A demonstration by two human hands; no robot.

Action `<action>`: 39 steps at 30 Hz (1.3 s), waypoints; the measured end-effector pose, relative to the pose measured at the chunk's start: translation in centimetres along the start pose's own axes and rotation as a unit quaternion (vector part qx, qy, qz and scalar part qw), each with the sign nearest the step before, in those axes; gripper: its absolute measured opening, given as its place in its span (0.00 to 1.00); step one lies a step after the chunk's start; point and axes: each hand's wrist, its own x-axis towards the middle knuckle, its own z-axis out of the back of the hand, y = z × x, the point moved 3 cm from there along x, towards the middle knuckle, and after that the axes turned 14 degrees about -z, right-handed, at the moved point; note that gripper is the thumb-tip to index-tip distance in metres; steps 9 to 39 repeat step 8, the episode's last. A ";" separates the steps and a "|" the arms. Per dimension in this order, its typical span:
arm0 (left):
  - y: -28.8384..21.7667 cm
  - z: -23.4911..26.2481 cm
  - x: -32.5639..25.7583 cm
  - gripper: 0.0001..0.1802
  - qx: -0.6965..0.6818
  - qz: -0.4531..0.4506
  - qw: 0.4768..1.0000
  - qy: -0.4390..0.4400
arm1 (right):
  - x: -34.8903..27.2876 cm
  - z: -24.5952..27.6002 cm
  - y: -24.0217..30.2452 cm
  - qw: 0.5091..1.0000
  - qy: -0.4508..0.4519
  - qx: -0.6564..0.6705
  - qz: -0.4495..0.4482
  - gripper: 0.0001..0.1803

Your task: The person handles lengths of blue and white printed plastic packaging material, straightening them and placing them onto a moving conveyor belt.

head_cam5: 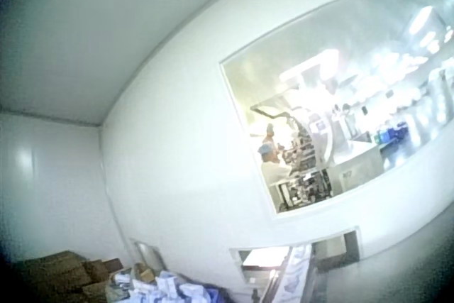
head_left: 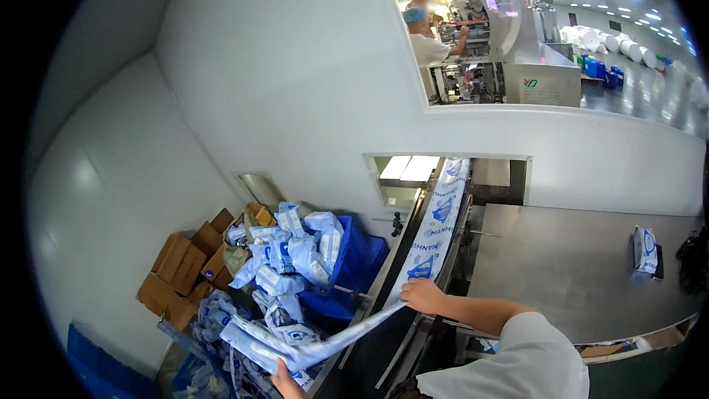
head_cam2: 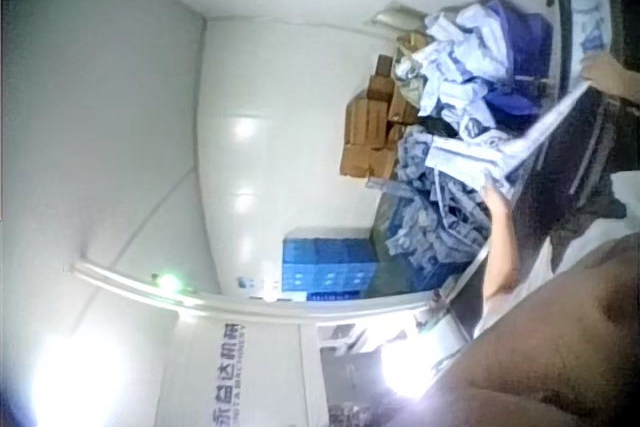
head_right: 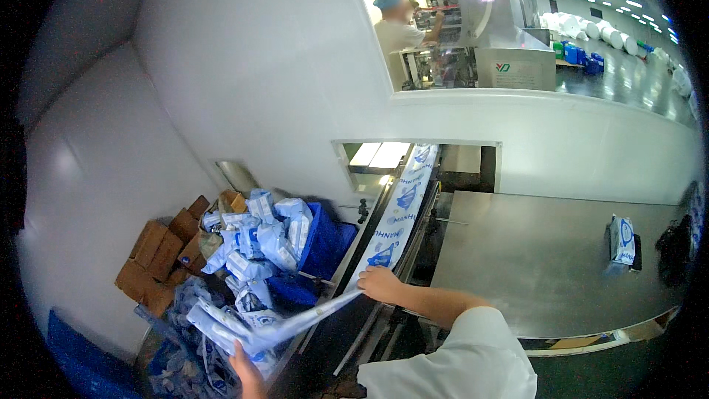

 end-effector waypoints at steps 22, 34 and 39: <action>3.9 -3.4 9.9 0.33 -0.206 0.107 0.970 -0.072 | 2.3 -1.7 3.4 0.977 0.067 0.142 -0.144 0.17; 3.9 -3.4 9.9 0.33 -0.206 0.107 0.970 -0.072 | 2.3 -1.7 3.4 0.977 0.067 0.142 -0.144 0.17; 3.9 -3.4 9.9 0.33 -0.206 0.107 0.970 -0.072 | 2.3 -1.7 3.4 0.977 0.067 0.142 -0.144 0.17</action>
